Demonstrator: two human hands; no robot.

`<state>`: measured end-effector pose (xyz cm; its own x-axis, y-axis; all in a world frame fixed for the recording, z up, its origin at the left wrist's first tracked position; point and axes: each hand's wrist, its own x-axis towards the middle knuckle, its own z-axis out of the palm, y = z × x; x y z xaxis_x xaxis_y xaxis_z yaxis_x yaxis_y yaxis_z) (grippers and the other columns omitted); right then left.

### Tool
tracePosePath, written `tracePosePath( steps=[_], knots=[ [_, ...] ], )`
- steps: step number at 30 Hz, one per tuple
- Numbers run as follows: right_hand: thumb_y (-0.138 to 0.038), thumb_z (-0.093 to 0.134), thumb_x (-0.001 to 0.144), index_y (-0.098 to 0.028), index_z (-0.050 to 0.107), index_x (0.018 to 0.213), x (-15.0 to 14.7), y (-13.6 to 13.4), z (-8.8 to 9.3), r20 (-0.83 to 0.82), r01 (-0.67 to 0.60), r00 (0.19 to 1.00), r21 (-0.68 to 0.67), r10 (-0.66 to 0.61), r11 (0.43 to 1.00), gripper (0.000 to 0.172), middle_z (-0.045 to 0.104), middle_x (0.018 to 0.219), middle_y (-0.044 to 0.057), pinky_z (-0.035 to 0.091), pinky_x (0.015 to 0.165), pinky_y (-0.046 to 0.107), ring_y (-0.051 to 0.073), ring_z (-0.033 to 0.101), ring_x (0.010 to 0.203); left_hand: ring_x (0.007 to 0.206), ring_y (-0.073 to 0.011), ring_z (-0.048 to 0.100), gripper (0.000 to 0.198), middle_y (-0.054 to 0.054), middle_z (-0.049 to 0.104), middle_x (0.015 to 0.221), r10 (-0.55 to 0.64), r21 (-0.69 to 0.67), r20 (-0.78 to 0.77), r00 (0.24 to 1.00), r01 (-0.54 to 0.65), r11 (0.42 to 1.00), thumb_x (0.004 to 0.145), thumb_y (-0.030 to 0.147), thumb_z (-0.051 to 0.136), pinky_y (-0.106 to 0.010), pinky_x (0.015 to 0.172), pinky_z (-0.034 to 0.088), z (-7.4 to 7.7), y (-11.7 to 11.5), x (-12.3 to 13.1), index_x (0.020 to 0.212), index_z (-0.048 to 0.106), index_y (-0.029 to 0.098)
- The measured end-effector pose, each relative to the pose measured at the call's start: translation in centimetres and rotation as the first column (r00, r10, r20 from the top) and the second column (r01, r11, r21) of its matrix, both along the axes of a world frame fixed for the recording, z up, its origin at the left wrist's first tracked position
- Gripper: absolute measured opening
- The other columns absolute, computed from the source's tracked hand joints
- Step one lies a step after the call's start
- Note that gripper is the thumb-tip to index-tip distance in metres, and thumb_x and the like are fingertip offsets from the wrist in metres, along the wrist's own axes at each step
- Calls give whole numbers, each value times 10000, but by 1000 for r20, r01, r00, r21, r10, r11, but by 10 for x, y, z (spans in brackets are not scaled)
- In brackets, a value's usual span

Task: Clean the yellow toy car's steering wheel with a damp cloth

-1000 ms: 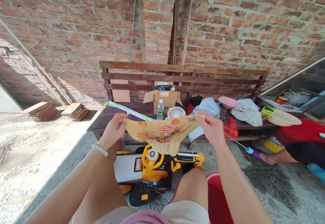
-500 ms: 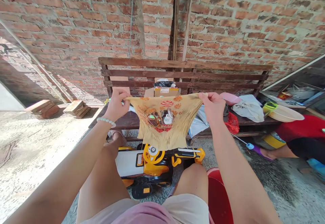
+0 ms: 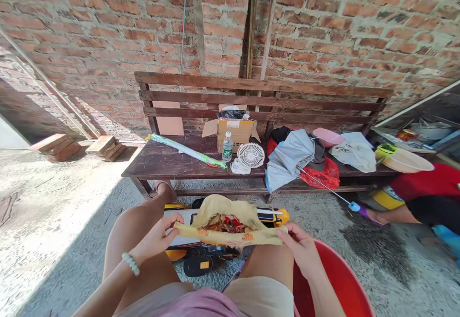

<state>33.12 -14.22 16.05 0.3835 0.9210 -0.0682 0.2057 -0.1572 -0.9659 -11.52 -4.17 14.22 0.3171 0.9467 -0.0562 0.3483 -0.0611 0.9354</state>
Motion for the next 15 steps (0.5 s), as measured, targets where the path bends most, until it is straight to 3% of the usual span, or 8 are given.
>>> tracePosePath(
  steps=[3,6,8,10,12,15],
  knots=[
    [-802,874,693,-270,667,669,-4,16,-30,8,5,1000,-45,-4,999,572,665,649,2,508,591,329,210,587,623,694,-173,499,180,16,589,699,86,-89,54,995,-81,993,721,391,730,-278,671,399,-36,20,14,788,649,244],
    [-826,819,687,-268,663,719,0,73,-42,75,63,995,0,-63,998,579,671,675,4,529,656,344,225,603,670,766,-198,554,242,14,598,764,280,-87,86,956,-272,958,718,405,737,-308,763,464,-52,63,35,881,642,254],
    [-801,778,709,-271,643,728,3,116,-51,203,112,974,-30,-104,993,548,698,720,25,565,750,375,264,662,768,947,-252,666,379,-28,677,924,371,-146,14,929,-365,919,726,375,749,-360,930,522,-62,90,50,1068,643,253],
    [-678,795,740,-257,679,780,4,147,-66,340,130,939,-187,-60,974,439,788,898,89,587,924,421,332,740,978,1230,-340,685,530,-127,712,1142,419,-219,-94,903,-429,876,696,316,776,-433,1113,496,-77,105,61,1193,619,219],
    [-545,770,814,-221,759,950,2,159,-86,410,150,912,-345,5,926,351,823,1182,167,551,1096,434,380,731,1254,1476,-421,579,602,-226,681,1365,440,-274,-136,887,-461,844,661,274,808,-497,1232,428,-98,104,67,1223,605,206],
    [-457,648,944,-177,773,1259,1,149,-118,406,139,909,-500,90,855,440,723,1516,203,484,1231,414,358,623,1501,1557,-451,516,557,-249,695,1404,450,-478,-29,893,-408,778,636,308,859,-535,1235,442,-132,81,69,1110,573,243]
  ],
)
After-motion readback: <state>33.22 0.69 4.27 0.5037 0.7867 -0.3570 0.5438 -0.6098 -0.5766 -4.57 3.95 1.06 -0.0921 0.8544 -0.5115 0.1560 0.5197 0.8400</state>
